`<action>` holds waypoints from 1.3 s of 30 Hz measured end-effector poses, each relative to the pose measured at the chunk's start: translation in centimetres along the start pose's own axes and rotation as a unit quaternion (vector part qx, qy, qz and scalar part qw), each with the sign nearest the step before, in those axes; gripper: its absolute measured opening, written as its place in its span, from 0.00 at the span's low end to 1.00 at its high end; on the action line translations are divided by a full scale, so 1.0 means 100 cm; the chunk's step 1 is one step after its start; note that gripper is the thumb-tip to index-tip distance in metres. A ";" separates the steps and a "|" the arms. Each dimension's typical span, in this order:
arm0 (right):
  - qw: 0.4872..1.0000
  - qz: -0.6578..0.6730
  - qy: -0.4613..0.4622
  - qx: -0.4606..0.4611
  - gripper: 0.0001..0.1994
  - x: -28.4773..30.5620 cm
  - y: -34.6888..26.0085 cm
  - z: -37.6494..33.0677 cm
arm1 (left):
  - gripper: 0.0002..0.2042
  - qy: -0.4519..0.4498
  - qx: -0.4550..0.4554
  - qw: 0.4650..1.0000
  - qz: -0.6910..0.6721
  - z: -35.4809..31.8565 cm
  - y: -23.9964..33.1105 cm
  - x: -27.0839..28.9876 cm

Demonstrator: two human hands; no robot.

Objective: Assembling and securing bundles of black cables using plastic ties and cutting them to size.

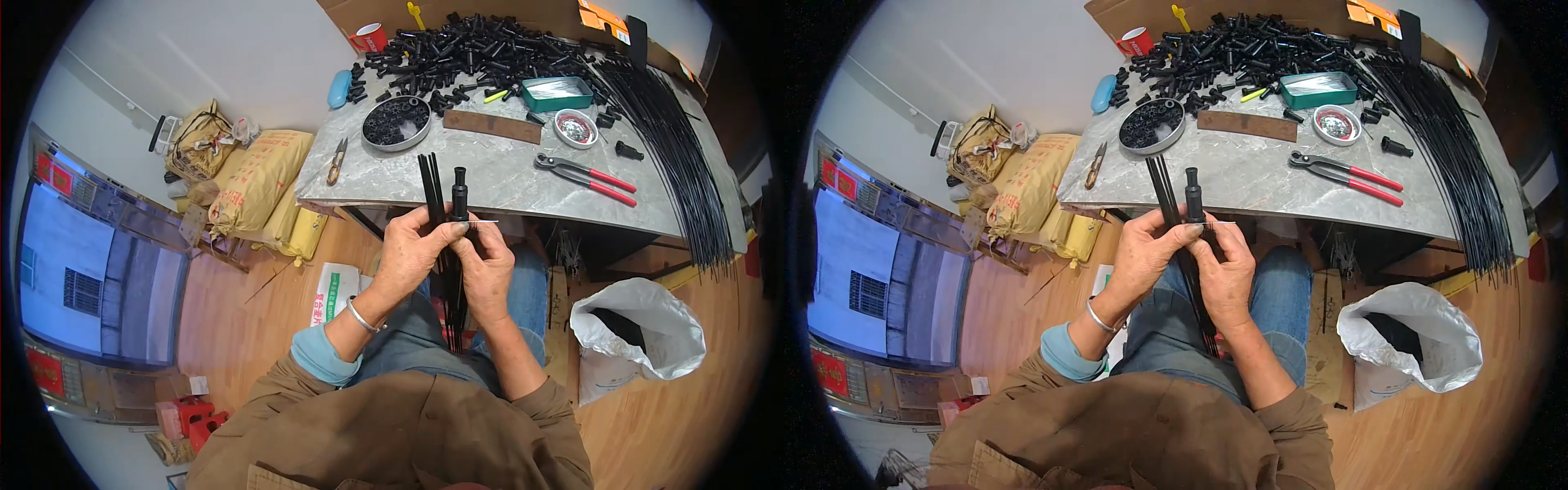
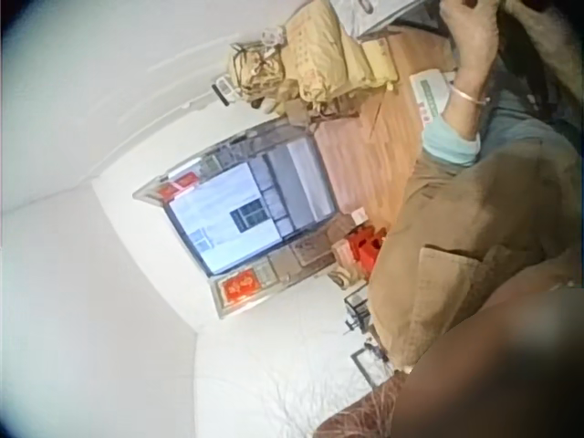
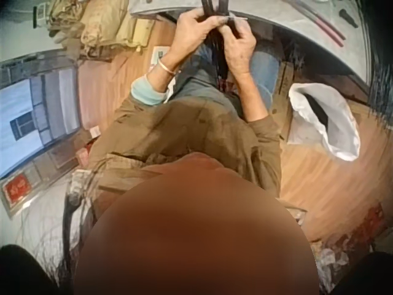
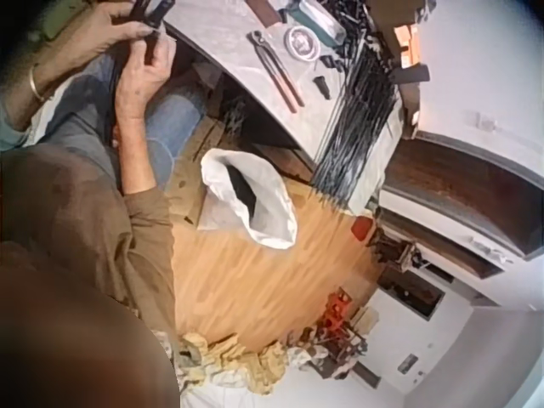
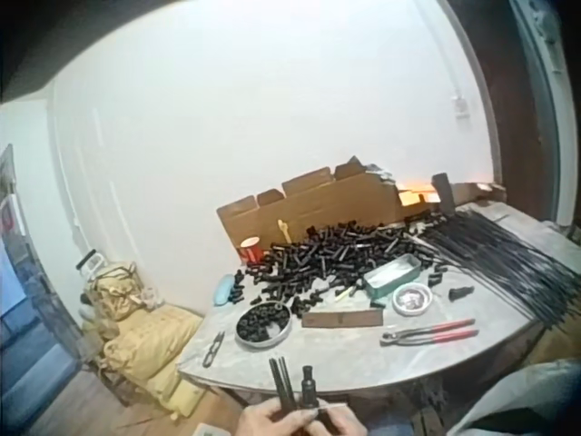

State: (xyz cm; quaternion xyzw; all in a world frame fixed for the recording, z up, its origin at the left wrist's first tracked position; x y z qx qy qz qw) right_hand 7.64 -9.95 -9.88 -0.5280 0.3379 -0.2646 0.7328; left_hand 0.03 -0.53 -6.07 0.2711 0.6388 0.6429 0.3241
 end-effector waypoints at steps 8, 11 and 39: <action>0.972 -0.228 -0.014 -0.043 0.09 0.024 -0.011 0.004 | 0.13 0.032 -0.057 0.998 0.017 -0.005 -0.001 0.002; 0.983 -0.121 -0.092 -0.100 0.14 0.017 -0.011 0.009 | 0.13 0.031 -0.060 0.998 0.004 -0.007 -0.002 0.003; 0.929 0.054 -0.240 -0.278 0.15 -0.008 0.043 0.001 | 0.15 -0.126 0.015 0.992 0.004 -0.003 0.000 0.007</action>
Point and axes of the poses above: each hand's wrist, its own z-axis towards the middle knuckle, its own x-axis out of the back of the hand, y = z × x, the point moved 9 cm from there along z, towards the middle knuckle, and after that the axes turned 5 degrees about -z, right-handed, at the moved point
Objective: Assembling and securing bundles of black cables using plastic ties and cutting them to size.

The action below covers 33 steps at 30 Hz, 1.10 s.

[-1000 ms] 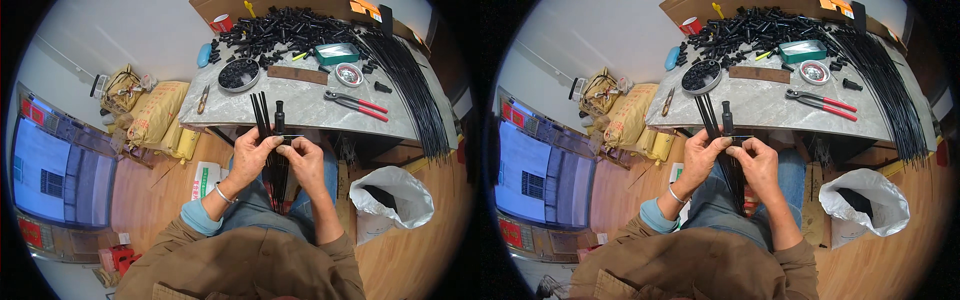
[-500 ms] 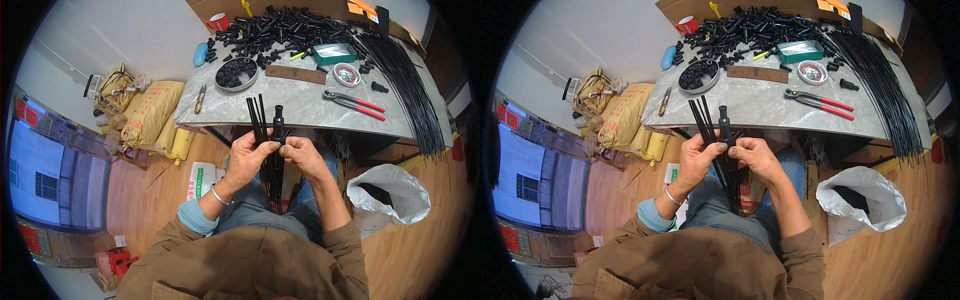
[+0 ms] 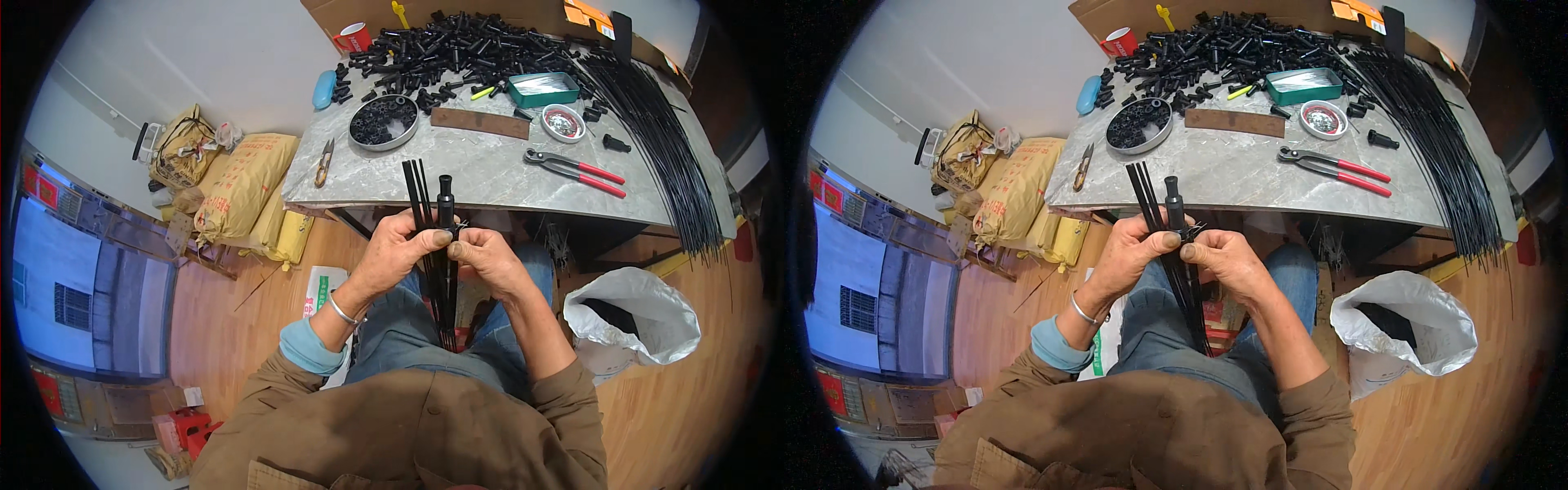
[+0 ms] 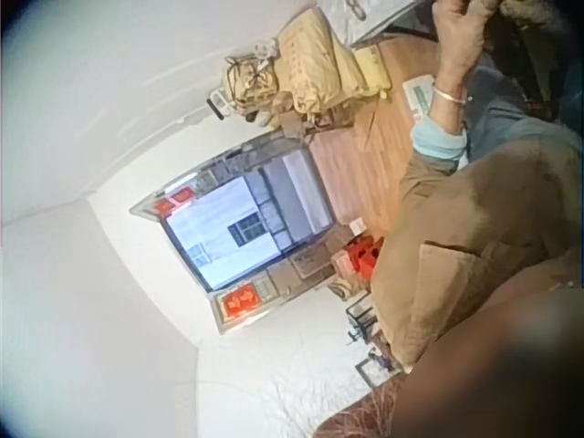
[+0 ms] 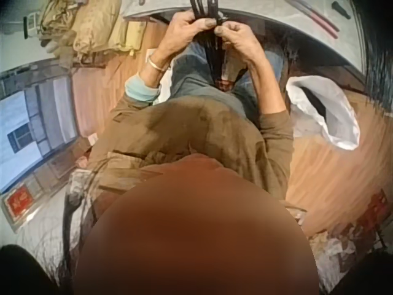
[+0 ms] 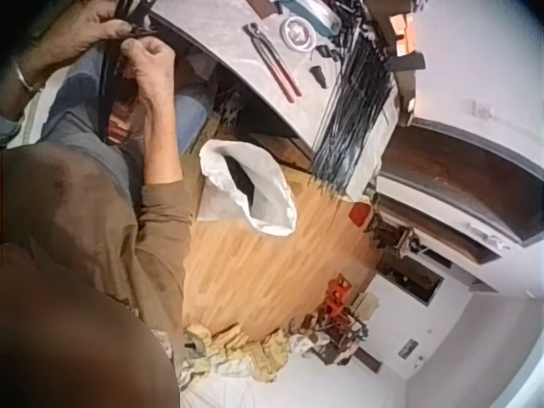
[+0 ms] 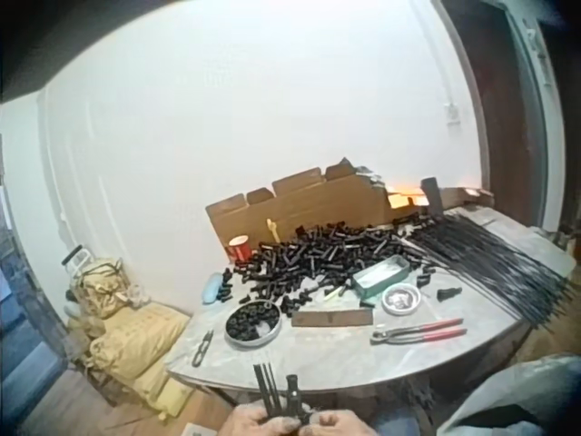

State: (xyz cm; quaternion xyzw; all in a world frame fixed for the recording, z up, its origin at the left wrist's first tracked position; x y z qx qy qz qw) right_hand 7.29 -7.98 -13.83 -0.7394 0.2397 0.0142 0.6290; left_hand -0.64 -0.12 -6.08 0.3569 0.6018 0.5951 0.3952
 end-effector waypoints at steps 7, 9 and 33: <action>0.999 -0.014 0.050 0.011 0.17 -0.005 -0.011 -0.009 | 0.14 0.005 0.017 0.996 -0.088 0.000 -0.005 -0.001; 0.997 -0.027 0.072 0.017 0.17 -0.005 -0.011 -0.009 | 0.14 0.023 0.009 0.994 -0.108 0.002 -0.008 0.001; 0.996 -0.056 0.064 0.019 0.15 -0.008 -0.015 -0.009 | 0.12 0.058 0.004 0.978 -0.202 -0.001 -0.017 0.005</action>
Point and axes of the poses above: each hand's wrist, its own z-axis towards the middle knuckle, its own x-axis out of the back of the hand, y = z × x, the point moved 9 cm from there along z, towards the middle knuckle, and after that the axes turned 5 degrees about -z, right-handed, at the moved point
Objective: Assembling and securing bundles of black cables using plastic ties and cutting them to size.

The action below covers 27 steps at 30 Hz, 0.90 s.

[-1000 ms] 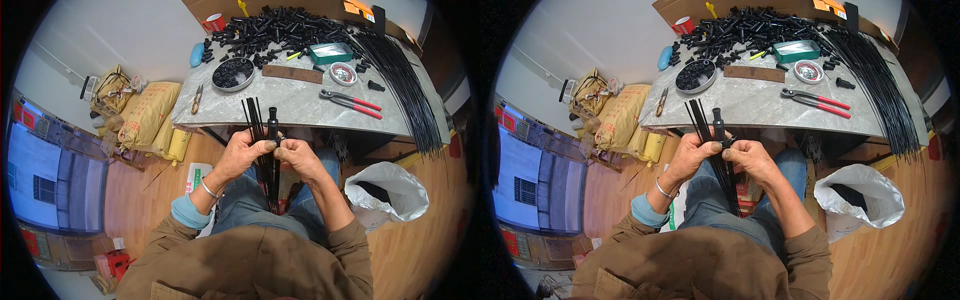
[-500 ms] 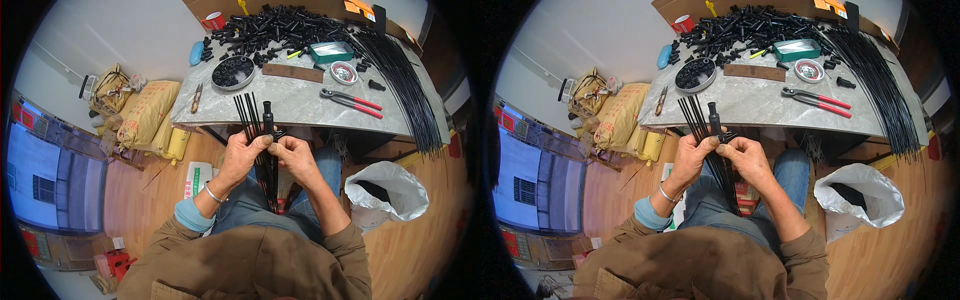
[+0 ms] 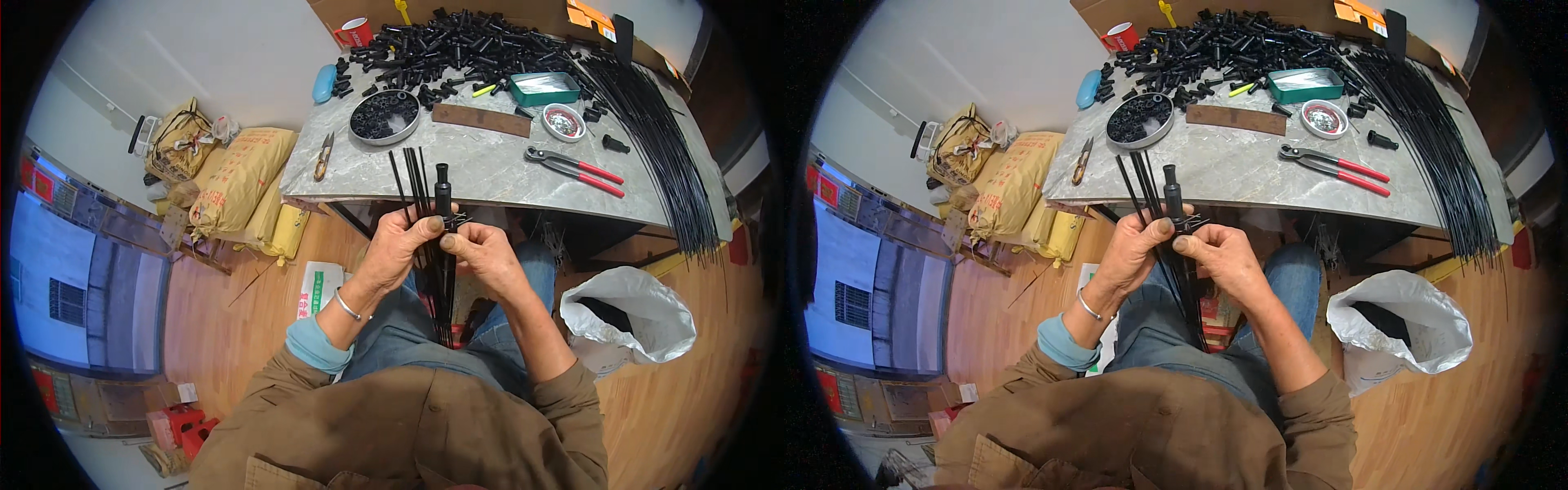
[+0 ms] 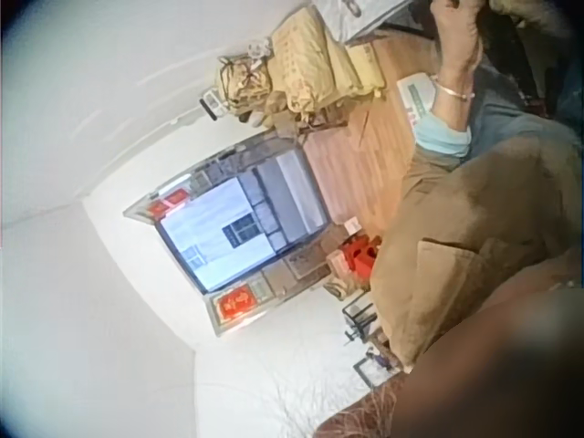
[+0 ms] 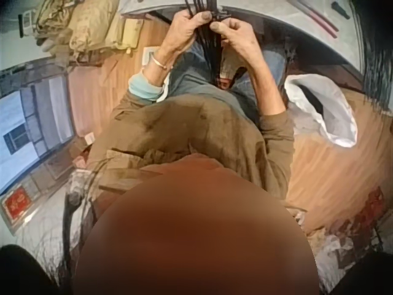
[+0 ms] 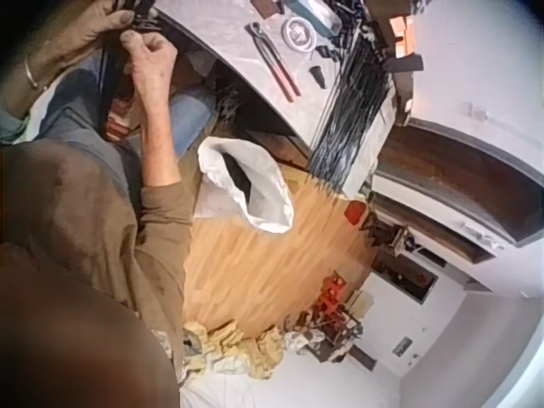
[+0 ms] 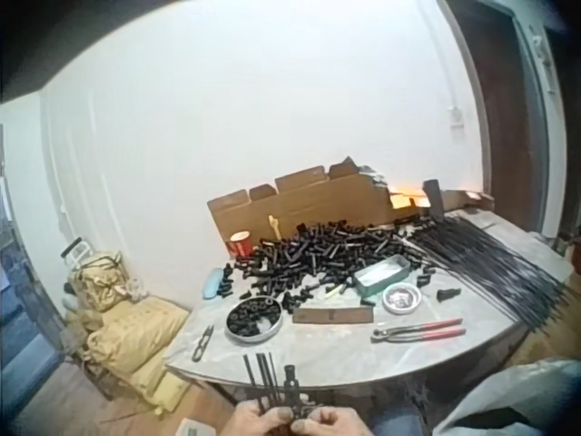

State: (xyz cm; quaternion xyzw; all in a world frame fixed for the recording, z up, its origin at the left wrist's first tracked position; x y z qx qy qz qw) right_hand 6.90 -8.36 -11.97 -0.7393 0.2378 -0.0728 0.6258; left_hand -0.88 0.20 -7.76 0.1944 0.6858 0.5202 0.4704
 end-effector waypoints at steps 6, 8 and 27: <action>0.999 0.042 -0.011 0.008 0.12 0.000 0.008 0.001 | 0.15 0.010 0.011 1.000 0.004 0.000 -0.010 0.004; 0.999 -0.004 0.030 0.032 0.12 0.003 0.008 0.000 | 0.14 0.037 -0.010 0.999 0.009 -0.002 -0.006 0.005; 0.998 -0.037 -0.009 0.044 0.12 -0.002 -0.003 -0.002 | 0.14 0.075 -0.044 0.996 0.003 -0.008 -0.010 0.007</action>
Point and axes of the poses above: each hand's wrist, its own z-axis towards the middle knuckle, its own x-axis out of the back of the hand, y = z × x, the point moved 9 cm from there along z, towards the middle knuckle, and after that the axes turned 5 degrees about -z, right-handed, at the moved point
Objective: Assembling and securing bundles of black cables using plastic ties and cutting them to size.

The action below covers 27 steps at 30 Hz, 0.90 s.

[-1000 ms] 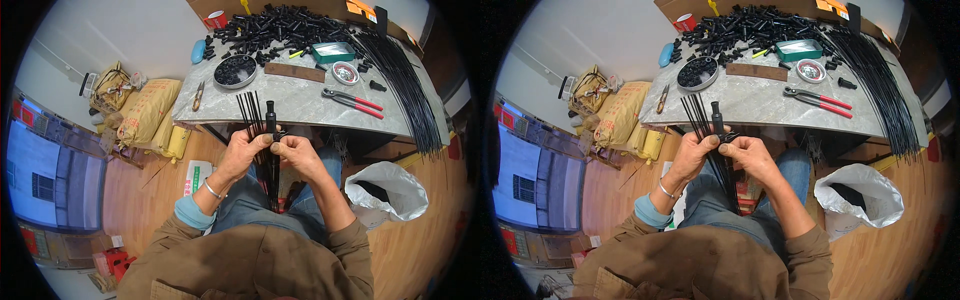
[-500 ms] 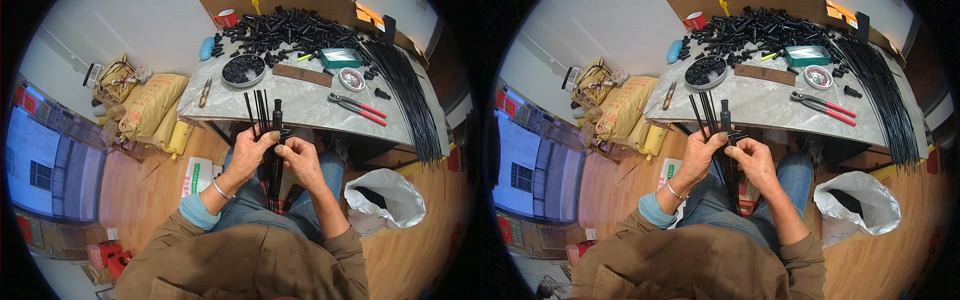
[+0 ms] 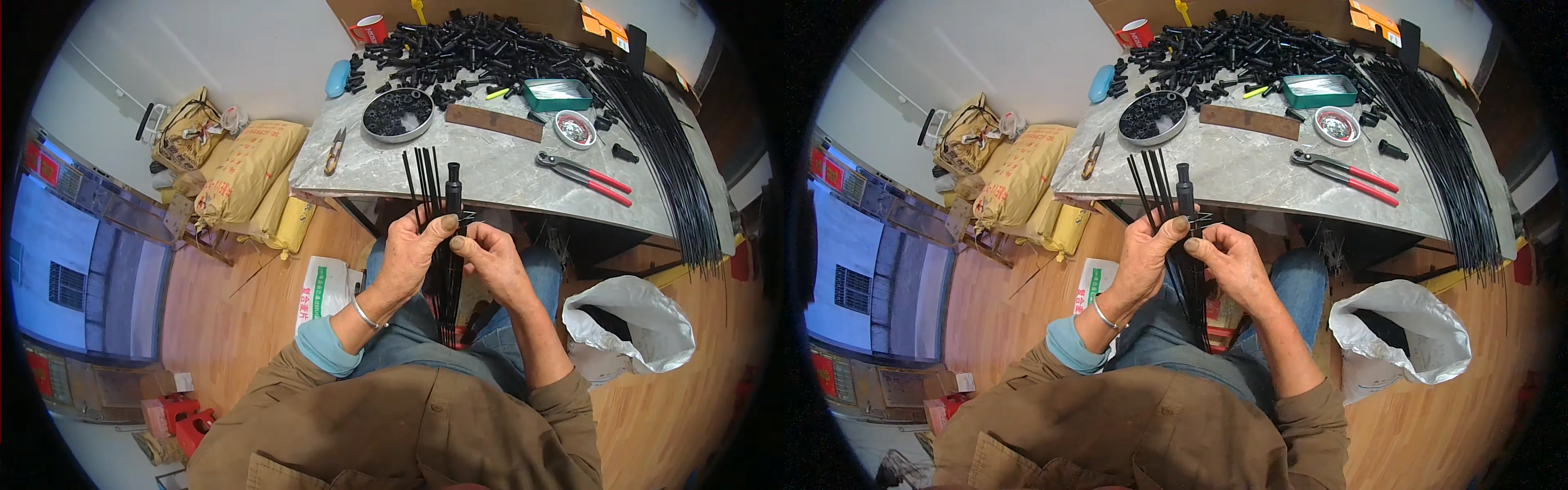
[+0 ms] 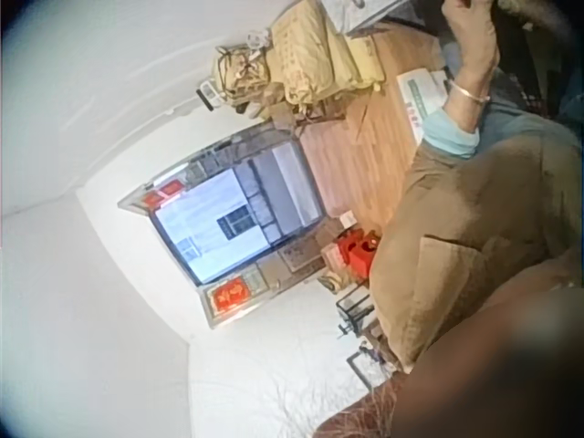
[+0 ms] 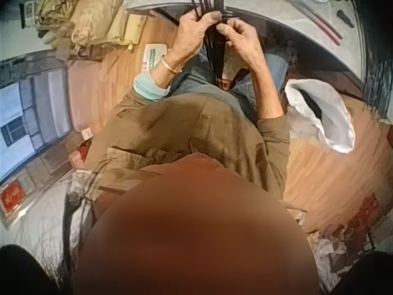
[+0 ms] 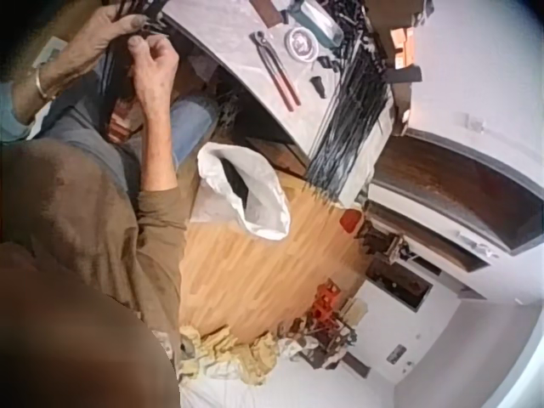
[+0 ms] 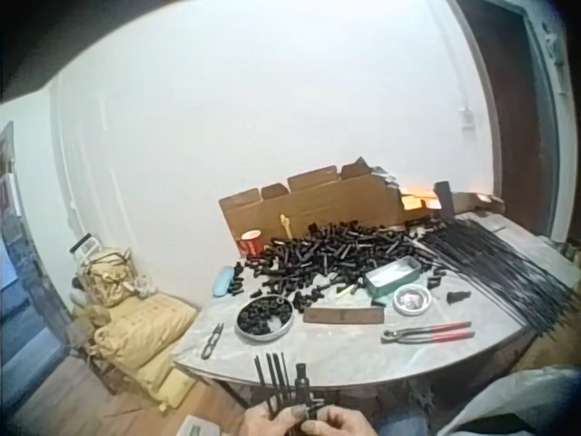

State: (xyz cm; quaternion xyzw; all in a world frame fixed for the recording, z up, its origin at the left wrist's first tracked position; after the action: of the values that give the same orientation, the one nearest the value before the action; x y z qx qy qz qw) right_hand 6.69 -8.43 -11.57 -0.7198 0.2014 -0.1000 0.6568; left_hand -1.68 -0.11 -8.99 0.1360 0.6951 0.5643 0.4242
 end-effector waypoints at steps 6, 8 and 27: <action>0.999 -0.031 -0.019 0.024 0.12 -0.002 0.002 0.001 | 0.13 -0.001 0.003 1.000 -0.014 -0.002 0.000 0.000; 1.000 -0.001 -0.005 0.020 0.12 -0.002 0.004 0.001 | 0.13 0.000 0.000 1.000 -0.012 -0.001 0.002 -0.001; 0.998 0.007 0.051 0.045 0.13 0.000 0.000 -0.004 | 0.12 0.047 -0.136 0.981 0.127 -0.014 0.026 -0.008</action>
State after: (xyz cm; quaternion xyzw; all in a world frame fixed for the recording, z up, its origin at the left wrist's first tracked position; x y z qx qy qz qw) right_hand 6.50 -8.80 -11.55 -0.6821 0.2351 -0.1407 0.6780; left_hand -3.03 -0.76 -6.34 0.1373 0.6082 0.7085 0.3306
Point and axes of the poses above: each hand's wrist, its own z-axis towards the middle knuckle, its own x-axis out of the back of the hand, y = z × x, the point moved 9 cm from there along z, towards the middle knuckle, and after that the axes turned 5 degrees about -z, right-handed, at the moved point
